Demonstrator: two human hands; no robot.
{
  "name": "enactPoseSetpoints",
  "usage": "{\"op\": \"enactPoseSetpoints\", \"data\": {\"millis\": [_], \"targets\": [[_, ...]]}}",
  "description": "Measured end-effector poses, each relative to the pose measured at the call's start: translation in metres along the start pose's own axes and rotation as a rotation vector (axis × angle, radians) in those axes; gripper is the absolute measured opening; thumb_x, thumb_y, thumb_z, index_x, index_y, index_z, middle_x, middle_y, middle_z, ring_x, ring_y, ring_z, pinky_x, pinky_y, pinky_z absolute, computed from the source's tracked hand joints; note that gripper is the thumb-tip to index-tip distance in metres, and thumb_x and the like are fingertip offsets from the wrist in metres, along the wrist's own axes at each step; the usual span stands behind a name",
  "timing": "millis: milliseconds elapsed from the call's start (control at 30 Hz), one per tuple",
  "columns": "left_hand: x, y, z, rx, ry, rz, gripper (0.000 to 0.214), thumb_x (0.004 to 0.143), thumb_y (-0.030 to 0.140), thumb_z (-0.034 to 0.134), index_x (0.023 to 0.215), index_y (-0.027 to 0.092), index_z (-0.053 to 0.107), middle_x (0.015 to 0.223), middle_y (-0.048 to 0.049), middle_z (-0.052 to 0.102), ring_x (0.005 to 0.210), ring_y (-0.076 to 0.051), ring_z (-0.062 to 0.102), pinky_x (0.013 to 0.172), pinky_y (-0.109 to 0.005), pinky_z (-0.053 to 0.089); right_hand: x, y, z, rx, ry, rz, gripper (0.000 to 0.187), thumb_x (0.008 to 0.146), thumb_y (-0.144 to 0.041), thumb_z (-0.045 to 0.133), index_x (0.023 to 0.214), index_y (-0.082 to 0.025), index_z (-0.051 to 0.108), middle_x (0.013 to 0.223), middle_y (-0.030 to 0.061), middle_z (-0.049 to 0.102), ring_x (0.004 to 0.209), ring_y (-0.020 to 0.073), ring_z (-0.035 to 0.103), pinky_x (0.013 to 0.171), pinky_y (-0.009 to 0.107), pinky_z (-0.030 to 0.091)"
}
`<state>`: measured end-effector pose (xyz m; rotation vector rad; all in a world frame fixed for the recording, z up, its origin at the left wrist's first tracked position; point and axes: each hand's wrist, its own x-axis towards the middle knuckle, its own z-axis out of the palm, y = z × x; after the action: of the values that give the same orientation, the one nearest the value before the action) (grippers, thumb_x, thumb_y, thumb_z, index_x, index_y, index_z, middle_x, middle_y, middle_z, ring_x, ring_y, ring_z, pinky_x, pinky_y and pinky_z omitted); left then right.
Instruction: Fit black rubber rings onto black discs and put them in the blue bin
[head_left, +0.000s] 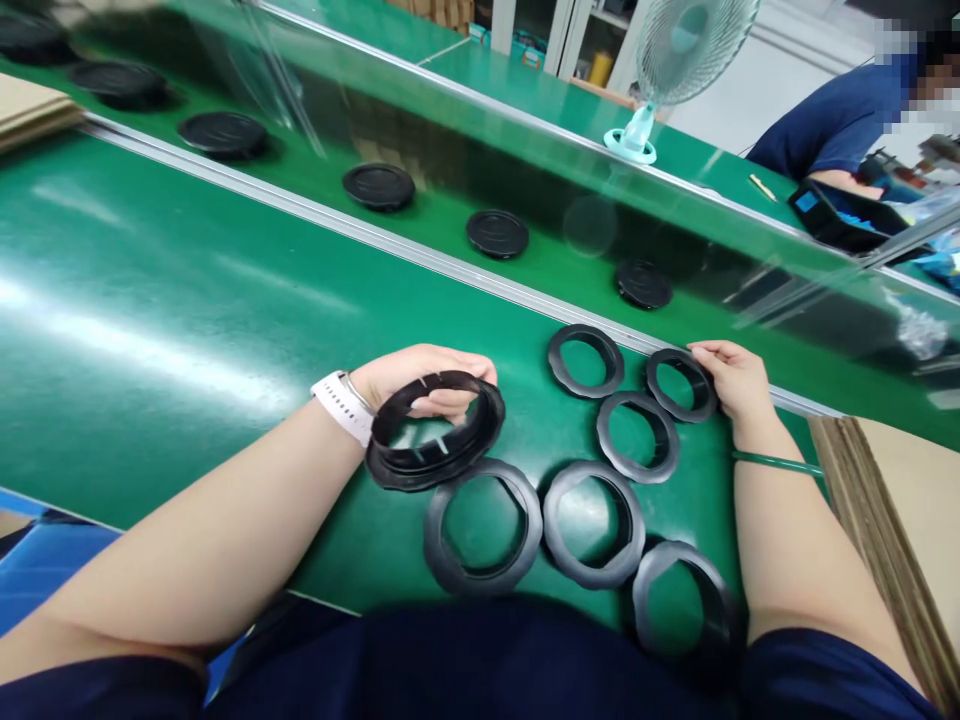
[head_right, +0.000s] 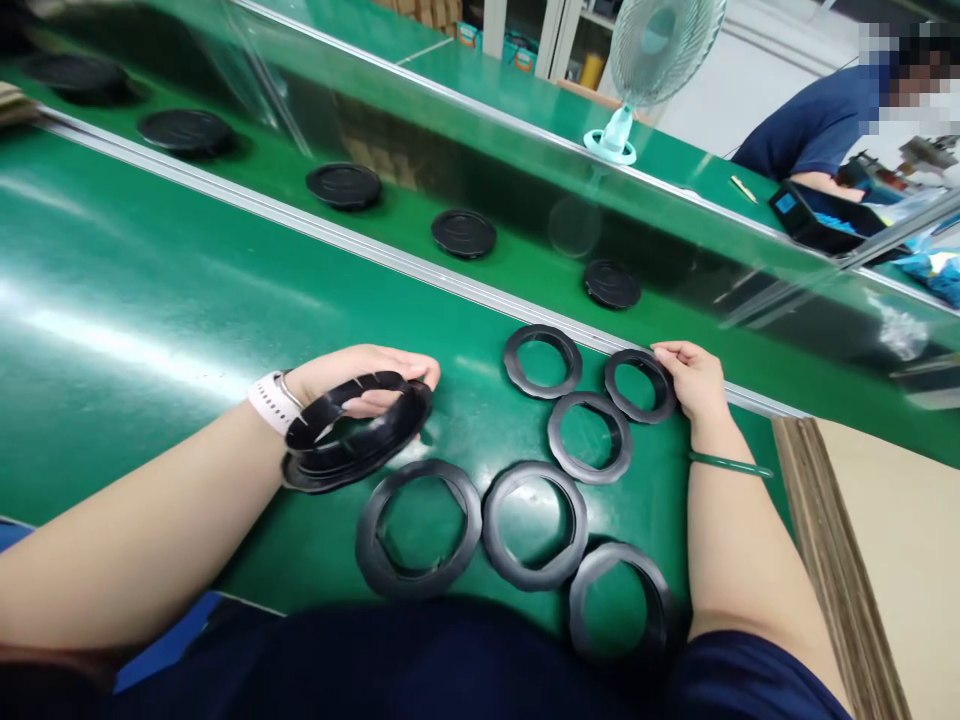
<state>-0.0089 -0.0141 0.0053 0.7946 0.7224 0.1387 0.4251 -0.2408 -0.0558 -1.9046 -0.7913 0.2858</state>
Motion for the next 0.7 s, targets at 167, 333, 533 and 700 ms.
{"op": "enactPoseSetpoints", "data": {"millis": [167,333,533,700], "targets": [[0.003,-0.004,0.002,0.241,-0.407,-0.273,0.019,0.089,0.028,0.06,0.085,0.012,0.07,0.04,0.0043,0.044,0.032,-0.008,0.032,0.052,-0.034,0.054,0.0,0.0,0.001,0.005,0.001,0.004,0.035,0.066,-0.047,0.081,0.089,-0.02,0.076,0.069,0.0028,0.064,0.055,0.0169,0.054,0.049,0.027,0.044],[0.008,0.009,-0.005,-0.021,-0.248,0.279,0.019,0.095,0.022,0.052,0.085,0.015,0.066,0.045,0.0062,0.048,0.039,-0.008,0.044,0.088,-0.041,0.06,0.002,0.003,0.0,0.023,-0.001,0.003,0.039,0.067,-0.047,0.083,0.091,-0.017,0.075,0.069,0.0026,0.065,0.056,0.0158,0.055,0.05,0.024,0.044],[0.008,0.023,-0.016,-0.647,-0.132,0.643,0.03,0.096,0.006,0.036,0.086,0.017,0.062,0.049,0.0099,0.039,0.038,-0.003,0.041,0.109,-0.036,0.049,0.004,0.009,0.002,0.055,-0.022,0.034,0.044,0.064,-0.052,0.085,0.09,-0.017,0.075,0.073,0.0044,0.068,0.057,0.0167,0.057,0.049,0.024,0.045],[0.023,0.009,-0.017,-0.673,-0.182,0.554,0.028,0.092,0.004,0.041,0.091,0.017,0.066,0.047,0.0111,0.031,0.036,-0.004,0.036,0.106,-0.034,0.052,0.0,-0.005,-0.005,-0.014,0.029,-0.09,0.042,0.07,-0.053,0.081,0.091,-0.017,0.075,0.077,0.0057,0.069,0.068,0.0214,0.064,0.063,0.031,0.054]]}}
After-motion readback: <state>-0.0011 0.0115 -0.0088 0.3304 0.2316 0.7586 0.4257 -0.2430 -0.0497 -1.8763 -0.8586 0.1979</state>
